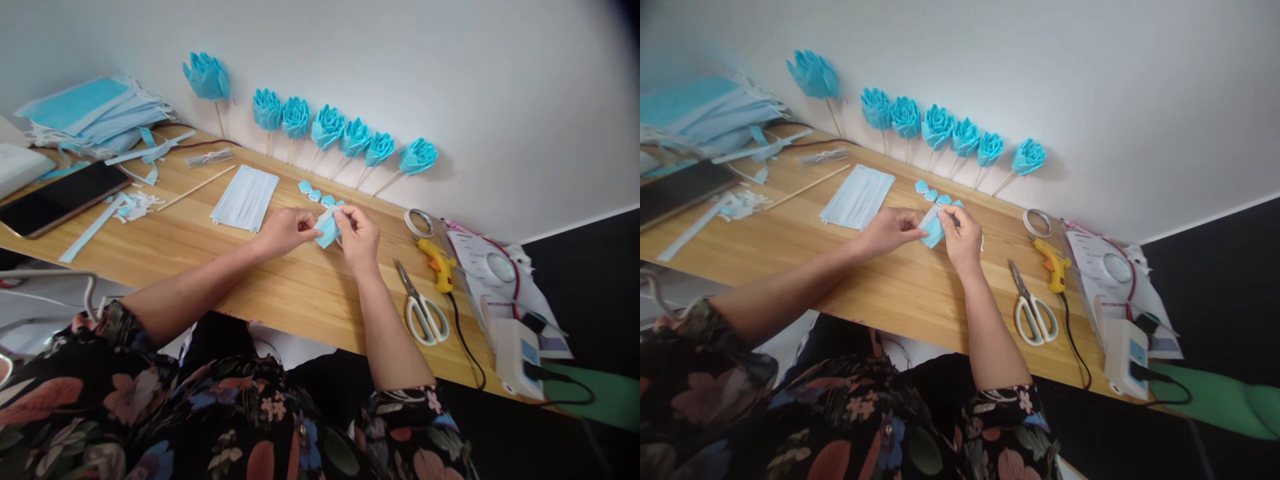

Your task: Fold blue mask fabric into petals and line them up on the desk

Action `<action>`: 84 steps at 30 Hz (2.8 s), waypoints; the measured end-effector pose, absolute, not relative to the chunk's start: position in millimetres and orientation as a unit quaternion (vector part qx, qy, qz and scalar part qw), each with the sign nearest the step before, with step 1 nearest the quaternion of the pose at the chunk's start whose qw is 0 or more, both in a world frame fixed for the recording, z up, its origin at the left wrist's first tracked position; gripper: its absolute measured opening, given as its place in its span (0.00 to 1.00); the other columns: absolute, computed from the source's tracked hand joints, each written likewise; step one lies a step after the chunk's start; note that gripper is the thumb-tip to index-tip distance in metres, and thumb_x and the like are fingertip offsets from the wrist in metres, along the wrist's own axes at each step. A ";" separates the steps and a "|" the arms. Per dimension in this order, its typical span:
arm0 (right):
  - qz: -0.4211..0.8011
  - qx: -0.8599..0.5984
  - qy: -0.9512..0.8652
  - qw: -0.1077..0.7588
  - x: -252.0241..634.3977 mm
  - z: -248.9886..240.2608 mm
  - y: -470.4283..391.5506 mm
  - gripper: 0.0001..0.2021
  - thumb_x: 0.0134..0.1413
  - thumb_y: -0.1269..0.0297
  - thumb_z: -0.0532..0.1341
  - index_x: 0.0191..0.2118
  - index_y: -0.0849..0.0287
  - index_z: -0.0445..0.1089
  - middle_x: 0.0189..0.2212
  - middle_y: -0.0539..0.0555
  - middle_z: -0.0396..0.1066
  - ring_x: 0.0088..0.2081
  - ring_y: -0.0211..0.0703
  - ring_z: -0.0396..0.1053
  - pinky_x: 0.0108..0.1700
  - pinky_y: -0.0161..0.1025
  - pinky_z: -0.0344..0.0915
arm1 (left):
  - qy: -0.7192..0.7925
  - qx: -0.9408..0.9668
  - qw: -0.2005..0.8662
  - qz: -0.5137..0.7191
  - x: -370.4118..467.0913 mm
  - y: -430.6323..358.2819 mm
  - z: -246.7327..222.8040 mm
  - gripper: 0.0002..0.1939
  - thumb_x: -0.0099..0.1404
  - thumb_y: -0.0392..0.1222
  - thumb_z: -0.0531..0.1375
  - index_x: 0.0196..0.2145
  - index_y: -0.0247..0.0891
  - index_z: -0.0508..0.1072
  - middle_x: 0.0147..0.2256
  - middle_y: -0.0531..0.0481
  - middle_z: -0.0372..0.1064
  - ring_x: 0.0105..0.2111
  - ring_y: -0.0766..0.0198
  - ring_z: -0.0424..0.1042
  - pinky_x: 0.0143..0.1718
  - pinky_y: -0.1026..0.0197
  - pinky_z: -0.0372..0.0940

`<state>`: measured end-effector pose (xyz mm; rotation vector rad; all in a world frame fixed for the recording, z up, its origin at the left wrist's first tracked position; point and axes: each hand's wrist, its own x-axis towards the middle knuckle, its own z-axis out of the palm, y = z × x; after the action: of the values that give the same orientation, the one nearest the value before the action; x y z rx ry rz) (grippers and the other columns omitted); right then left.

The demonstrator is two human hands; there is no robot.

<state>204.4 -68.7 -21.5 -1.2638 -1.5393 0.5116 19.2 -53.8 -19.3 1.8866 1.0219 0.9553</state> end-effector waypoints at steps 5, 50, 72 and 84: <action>0.228 -0.527 -0.626 0.528 203.5 -20.1 -69.6 0.13 0.57 0.51 0.64 0.35 0.55 0.76 0.29 0.48 0.75 0.30 0.40 0.68 0.36 0.38 0.66 | 0.398 0.749 0.382 0.366 18.7 -53.7 -18.9 0.08 0.62 0.38 0.64 0.25 0.35 0.74 0.23 0.54 0.68 0.24 0.70 0.60 0.27 0.63 0.53; 0.225 -0.518 -0.628 0.535 203.6 -22.8 -68.3 0.11 0.57 0.53 0.64 0.35 0.55 0.77 0.29 0.48 0.76 0.30 0.39 0.69 0.36 0.39 0.66 | 0.402 0.747 0.385 0.364 19.4 -53.4 -19.7 0.09 0.60 0.38 0.65 0.24 0.35 0.72 0.22 0.55 0.66 0.24 0.70 0.59 0.26 0.64 0.51; 0.219 -0.530 -0.627 0.527 203.5 -23.8 -68.6 0.13 0.57 0.50 0.65 0.32 0.56 0.73 0.24 0.46 0.68 0.26 0.36 0.61 0.32 0.36 0.61 | 0.390 0.772 0.366 0.343 18.1 -54.1 -16.4 0.07 0.61 0.37 0.62 0.25 0.36 0.74 0.21 0.55 0.67 0.24 0.70 0.61 0.28 0.63 0.53; 0.197 -0.510 -0.666 0.508 203.9 -24.0 -68.1 0.12 0.63 0.53 0.59 0.38 0.55 0.74 0.32 0.50 0.74 0.34 0.41 0.70 0.42 0.41 0.68 | 0.406 0.756 0.375 0.351 19.1 -55.3 -14.9 0.11 0.58 0.38 0.66 0.23 0.36 0.68 0.21 0.56 0.63 0.24 0.70 0.58 0.26 0.64 0.50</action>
<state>203.9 -68.1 -24.0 -1.2280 -1.6054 0.4740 19.1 -55.3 -14.9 1.9347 1.0378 0.8973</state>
